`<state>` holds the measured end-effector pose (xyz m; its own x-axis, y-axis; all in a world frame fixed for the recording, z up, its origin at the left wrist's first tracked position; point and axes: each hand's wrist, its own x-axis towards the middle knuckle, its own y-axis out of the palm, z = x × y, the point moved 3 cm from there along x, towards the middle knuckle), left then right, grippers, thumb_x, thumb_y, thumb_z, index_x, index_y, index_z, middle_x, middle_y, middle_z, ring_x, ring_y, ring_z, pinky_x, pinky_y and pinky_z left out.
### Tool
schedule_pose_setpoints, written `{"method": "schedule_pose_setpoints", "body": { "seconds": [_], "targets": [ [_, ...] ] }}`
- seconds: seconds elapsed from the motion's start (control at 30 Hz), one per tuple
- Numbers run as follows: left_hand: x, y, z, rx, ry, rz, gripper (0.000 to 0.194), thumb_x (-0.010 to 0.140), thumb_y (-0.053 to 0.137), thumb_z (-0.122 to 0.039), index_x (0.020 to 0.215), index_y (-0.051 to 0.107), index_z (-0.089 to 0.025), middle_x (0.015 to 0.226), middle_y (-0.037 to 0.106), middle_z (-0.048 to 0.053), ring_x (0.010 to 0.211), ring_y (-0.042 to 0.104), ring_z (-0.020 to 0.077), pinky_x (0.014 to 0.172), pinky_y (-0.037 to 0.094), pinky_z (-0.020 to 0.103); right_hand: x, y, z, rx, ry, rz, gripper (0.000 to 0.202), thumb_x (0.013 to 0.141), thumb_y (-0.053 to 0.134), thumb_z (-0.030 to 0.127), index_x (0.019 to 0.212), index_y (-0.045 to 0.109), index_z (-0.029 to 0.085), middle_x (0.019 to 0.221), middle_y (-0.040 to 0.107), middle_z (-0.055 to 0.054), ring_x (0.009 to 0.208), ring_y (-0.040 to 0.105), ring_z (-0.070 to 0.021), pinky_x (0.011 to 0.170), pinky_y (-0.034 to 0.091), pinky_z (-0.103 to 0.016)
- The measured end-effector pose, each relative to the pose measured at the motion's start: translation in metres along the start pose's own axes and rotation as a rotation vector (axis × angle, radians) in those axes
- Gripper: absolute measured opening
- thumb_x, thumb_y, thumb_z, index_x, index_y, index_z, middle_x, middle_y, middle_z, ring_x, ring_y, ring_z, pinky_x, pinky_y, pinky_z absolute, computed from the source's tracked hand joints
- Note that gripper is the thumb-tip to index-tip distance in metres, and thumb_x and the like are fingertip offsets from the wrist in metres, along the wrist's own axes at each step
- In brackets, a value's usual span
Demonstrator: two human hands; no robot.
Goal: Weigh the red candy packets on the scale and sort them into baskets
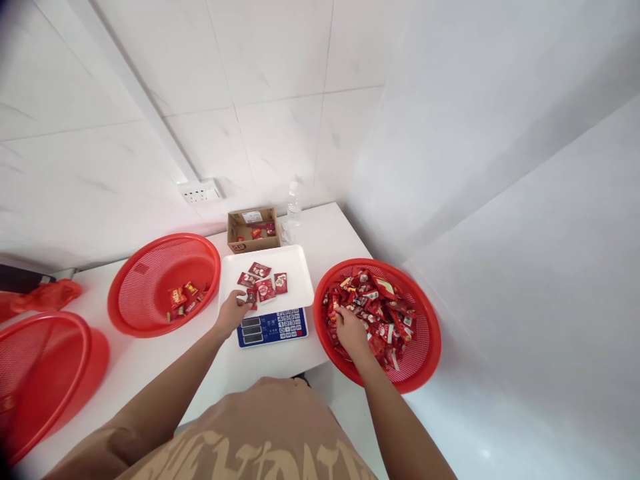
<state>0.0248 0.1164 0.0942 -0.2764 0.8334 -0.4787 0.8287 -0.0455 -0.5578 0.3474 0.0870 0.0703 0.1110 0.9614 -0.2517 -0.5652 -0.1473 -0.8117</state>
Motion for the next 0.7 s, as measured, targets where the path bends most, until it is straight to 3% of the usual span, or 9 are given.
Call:
{"method": "schedule_pose_setpoints", "body": {
  "seconds": [0.3,0.7],
  "targets": [
    [-0.011,-0.011,0.01,-0.485,-0.121,0.172,0.038,0.071,0.066,-0.02,0.107,0.054,-0.014,0.071,0.06,0.001,0.059,0.056,0.0091,0.064,0.049,0.026,0.005,0.003,0.009,-0.005,0.012,-0.03,0.035,0.087,0.037,0.023,0.111,0.062,0.018,0.108,0.067,-0.008,0.098,0.061,-0.0213,0.085,0.044,-0.033],
    [-0.004,-0.033,0.022,-0.657,-0.149,0.346,0.03,0.071,0.064,-0.012,0.098,0.052,-0.016,0.079,0.066,0.004,0.057,0.056,0.0058,0.059,0.045,0.02,-0.031,0.0,0.042,0.076,0.117,-0.1,0.036,0.085,0.037,0.026,0.107,0.063,0.018,0.107,0.067,-0.008,0.098,0.061,-0.0212,0.086,0.044,-0.033]
  ]
}}
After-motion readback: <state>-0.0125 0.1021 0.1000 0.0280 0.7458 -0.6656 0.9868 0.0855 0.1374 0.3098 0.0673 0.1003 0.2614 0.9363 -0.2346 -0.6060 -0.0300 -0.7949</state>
